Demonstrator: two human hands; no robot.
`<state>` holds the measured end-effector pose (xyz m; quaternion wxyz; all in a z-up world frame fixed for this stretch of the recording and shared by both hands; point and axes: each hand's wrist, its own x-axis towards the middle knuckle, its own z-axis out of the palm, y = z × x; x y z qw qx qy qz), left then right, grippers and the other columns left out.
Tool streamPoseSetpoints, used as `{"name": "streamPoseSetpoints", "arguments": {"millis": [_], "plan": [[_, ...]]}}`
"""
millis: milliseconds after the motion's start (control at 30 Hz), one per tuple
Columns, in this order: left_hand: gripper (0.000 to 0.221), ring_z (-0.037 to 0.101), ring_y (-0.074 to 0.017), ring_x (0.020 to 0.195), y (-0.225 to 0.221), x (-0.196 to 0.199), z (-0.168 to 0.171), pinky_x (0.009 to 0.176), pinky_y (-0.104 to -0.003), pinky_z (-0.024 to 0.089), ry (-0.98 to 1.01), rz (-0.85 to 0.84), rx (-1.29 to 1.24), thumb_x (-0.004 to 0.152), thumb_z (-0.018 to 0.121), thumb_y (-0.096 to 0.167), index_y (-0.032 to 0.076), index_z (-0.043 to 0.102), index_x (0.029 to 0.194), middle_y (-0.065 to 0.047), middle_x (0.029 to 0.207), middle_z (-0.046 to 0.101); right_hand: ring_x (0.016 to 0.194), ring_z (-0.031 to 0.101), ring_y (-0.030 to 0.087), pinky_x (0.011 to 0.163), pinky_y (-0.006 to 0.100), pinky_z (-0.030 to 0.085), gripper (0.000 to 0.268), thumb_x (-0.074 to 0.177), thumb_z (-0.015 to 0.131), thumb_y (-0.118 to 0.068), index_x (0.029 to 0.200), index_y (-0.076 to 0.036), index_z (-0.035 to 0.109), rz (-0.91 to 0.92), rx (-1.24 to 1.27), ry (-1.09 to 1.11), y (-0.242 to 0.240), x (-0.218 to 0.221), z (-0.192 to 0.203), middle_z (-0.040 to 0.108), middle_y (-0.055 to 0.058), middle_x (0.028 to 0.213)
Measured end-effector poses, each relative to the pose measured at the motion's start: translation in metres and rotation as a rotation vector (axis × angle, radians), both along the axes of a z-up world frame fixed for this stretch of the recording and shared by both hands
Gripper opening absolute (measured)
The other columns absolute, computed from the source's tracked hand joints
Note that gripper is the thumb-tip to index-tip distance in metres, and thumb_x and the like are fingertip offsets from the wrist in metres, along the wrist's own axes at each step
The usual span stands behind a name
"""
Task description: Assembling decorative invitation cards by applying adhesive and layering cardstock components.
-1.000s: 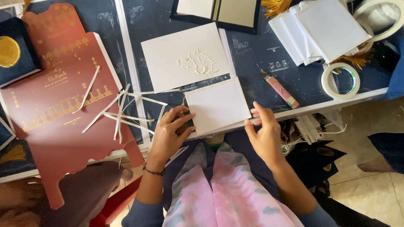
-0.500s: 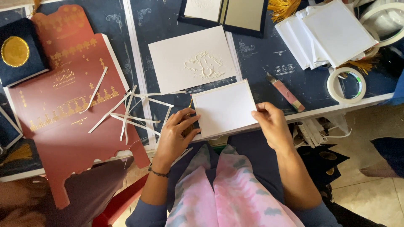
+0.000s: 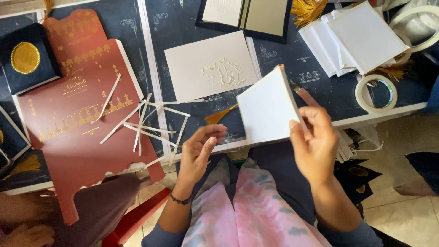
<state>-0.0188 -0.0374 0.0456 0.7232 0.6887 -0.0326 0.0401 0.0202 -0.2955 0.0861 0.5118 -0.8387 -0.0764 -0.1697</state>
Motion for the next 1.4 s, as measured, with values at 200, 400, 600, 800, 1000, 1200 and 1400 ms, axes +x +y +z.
{"name": "streamPoseSetpoints", "arguments": {"millis": [200,400,600,800,1000,1200,1400], "plan": [[0.059,0.069,-0.0330,0.110,-0.019,-0.014,-0.019,0.089,-0.048,0.060,0.316,-0.109,-0.812,0.100,0.061,0.034,-0.006,0.049,0.142,-0.023,0.127,0.067,0.085,0.067,0.030,0.076,0.040,0.057,0.010,0.095,0.065,-0.006,0.102,-0.001,0.070,0.355,-0.539,-0.492,0.061,-0.039,0.012,0.067,0.014,0.097],[0.032,0.074,-0.0395,0.094,-0.002,-0.016,-0.074,0.075,-0.055,0.064,0.501,0.167,-0.959,0.096,0.060,0.000,-0.007,0.059,0.127,-0.026,0.114,0.072,0.118,0.063,0.040,0.102,0.051,0.053,0.035,0.097,0.073,-0.018,0.123,0.005,0.065,0.557,-0.516,-0.411,0.059,-0.051,-0.030,0.061,0.022,0.124],[0.035,0.074,-0.0518,0.093,0.018,-0.010,-0.079,0.073,-0.072,0.060,0.440,0.157,-0.984,0.094,0.055,-0.006,-0.010,0.059,0.128,-0.035,0.114,0.071,0.122,0.061,0.041,0.104,0.052,0.048,0.038,0.098,0.062,-0.007,0.135,0.001,0.067,0.315,-0.358,-0.296,0.005,-0.028,-0.048,0.061,0.020,0.132],[0.032,0.075,-0.0482,0.089,0.013,0.000,-0.074,0.070,-0.065,0.063,0.477,0.036,-0.905,0.092,0.059,-0.007,-0.011,0.063,0.124,-0.032,0.104,0.073,0.108,0.066,0.035,0.095,0.042,0.056,0.043,0.092,0.067,0.004,0.136,0.004,0.064,0.250,-0.160,-0.040,-0.009,-0.009,-0.045,0.062,0.018,0.116],[0.036,0.076,-0.0442,0.090,0.005,0.017,-0.070,0.071,-0.060,0.064,0.434,0.031,-0.711,0.095,0.059,-0.004,-0.011,0.056,0.130,-0.028,0.104,0.073,0.102,0.072,0.035,0.088,0.041,0.061,0.040,0.089,0.070,0.006,0.129,0.006,0.065,0.271,-0.154,0.086,-0.007,-0.011,-0.063,0.069,0.019,0.108],[0.039,0.076,-0.0356,0.094,0.002,0.021,-0.077,0.079,-0.052,0.066,0.363,0.190,-0.654,0.099,0.056,-0.002,-0.007,0.052,0.138,-0.023,0.109,0.072,0.094,0.073,0.032,0.083,0.040,0.062,0.028,0.091,0.070,0.007,0.119,0.002,0.073,0.199,-0.180,0.025,-0.034,0.007,-0.056,0.070,0.015,0.102],[0.040,0.076,-0.0376,0.096,0.001,0.022,-0.069,0.079,-0.054,0.066,0.368,0.171,-0.706,0.101,0.055,0.000,-0.008,0.052,0.140,-0.024,0.110,0.072,0.093,0.073,0.028,0.085,0.036,0.060,0.021,0.094,0.072,0.009,0.114,0.003,0.074,0.224,-0.174,-0.008,-0.032,0.014,-0.040,0.071,0.013,0.102]]}}
